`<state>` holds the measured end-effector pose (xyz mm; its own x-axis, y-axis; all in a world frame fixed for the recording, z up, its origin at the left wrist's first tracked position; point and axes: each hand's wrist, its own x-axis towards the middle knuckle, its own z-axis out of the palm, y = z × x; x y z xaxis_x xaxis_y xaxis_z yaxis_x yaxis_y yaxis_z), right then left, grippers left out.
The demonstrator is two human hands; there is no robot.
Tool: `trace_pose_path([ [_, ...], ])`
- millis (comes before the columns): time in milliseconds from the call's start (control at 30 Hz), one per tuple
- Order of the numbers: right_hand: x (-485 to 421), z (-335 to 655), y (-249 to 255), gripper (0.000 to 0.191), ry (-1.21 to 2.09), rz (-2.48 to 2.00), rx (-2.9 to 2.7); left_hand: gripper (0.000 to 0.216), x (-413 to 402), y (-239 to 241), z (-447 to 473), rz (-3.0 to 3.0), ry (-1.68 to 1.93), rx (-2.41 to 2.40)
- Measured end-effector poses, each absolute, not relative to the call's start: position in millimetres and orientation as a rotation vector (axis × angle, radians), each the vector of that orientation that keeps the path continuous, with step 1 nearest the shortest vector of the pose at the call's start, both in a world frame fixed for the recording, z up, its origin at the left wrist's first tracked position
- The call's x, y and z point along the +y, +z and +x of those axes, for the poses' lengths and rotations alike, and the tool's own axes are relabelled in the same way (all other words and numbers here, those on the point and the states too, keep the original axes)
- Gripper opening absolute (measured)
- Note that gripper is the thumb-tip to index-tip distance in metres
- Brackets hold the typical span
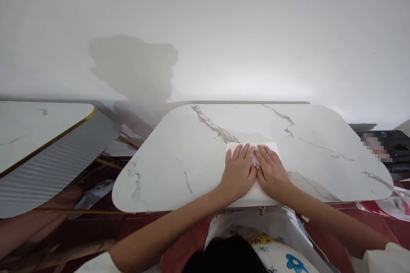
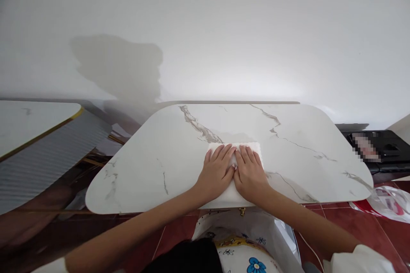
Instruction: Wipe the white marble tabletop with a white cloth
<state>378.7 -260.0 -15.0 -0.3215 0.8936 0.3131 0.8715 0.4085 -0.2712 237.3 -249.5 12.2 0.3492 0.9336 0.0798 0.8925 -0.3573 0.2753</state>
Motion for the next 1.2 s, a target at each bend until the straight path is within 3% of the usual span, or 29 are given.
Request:
trace_pose_path([
  [867,-45,377,-3,0.049,0.063,-1.548,-2.271,0.044,-43,8,241,2.415,0.567,1.668],
  [1200,-19,381,-3,0.049,0.090,-1.533,-2.306,0.048,-25,7,242,2.410,0.564,1.693],
])
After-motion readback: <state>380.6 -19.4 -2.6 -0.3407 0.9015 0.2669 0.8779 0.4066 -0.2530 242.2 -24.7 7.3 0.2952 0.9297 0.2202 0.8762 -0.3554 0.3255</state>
